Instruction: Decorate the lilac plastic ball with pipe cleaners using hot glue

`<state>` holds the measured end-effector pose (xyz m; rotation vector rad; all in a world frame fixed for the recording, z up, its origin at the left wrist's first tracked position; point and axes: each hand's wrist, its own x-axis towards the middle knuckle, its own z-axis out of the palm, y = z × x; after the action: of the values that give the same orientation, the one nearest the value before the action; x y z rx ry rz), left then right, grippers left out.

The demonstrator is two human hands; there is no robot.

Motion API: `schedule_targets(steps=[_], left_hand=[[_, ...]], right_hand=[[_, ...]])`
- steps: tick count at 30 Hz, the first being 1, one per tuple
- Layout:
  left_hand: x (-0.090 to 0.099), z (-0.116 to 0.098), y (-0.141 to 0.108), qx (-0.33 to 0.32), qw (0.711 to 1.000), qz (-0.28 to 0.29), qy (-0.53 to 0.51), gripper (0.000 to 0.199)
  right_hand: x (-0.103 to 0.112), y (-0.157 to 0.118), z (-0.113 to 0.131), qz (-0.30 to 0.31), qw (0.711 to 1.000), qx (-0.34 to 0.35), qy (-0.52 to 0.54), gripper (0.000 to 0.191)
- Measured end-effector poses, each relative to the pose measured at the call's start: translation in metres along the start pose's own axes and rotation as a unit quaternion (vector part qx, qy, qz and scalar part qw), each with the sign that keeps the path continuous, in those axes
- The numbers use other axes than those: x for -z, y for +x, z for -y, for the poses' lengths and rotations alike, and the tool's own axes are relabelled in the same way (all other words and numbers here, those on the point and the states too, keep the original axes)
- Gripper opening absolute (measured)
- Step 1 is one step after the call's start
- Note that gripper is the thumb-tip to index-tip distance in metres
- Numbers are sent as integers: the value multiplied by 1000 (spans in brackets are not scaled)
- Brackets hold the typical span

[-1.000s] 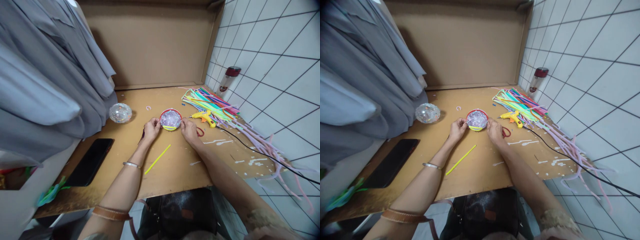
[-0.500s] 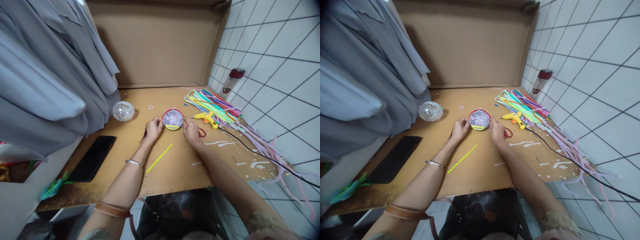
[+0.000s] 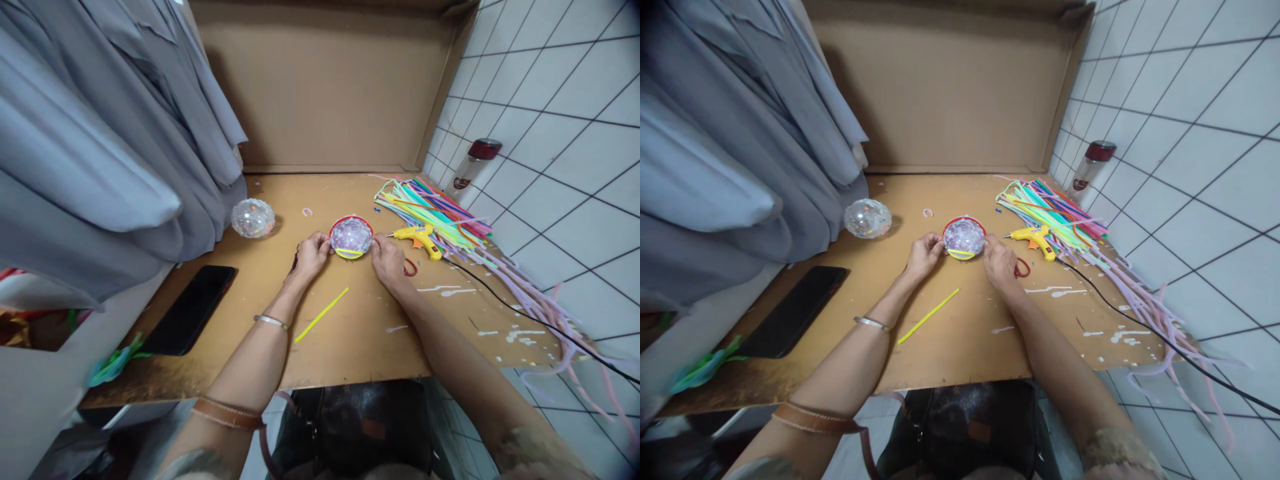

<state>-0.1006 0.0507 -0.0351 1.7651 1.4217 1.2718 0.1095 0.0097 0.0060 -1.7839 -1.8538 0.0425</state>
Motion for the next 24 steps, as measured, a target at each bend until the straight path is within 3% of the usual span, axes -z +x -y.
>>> schedule_targets(steps=[11, 24], left_hand=[[5, -13, 1, 49, 992, 33, -109, 11], [2, -6, 0, 31, 999, 9, -37, 9]], right_hand=[[5, 1, 4, 23, 999, -13, -31, 36], [-5, 2, -9, -40, 995, 37, 78, 30]])
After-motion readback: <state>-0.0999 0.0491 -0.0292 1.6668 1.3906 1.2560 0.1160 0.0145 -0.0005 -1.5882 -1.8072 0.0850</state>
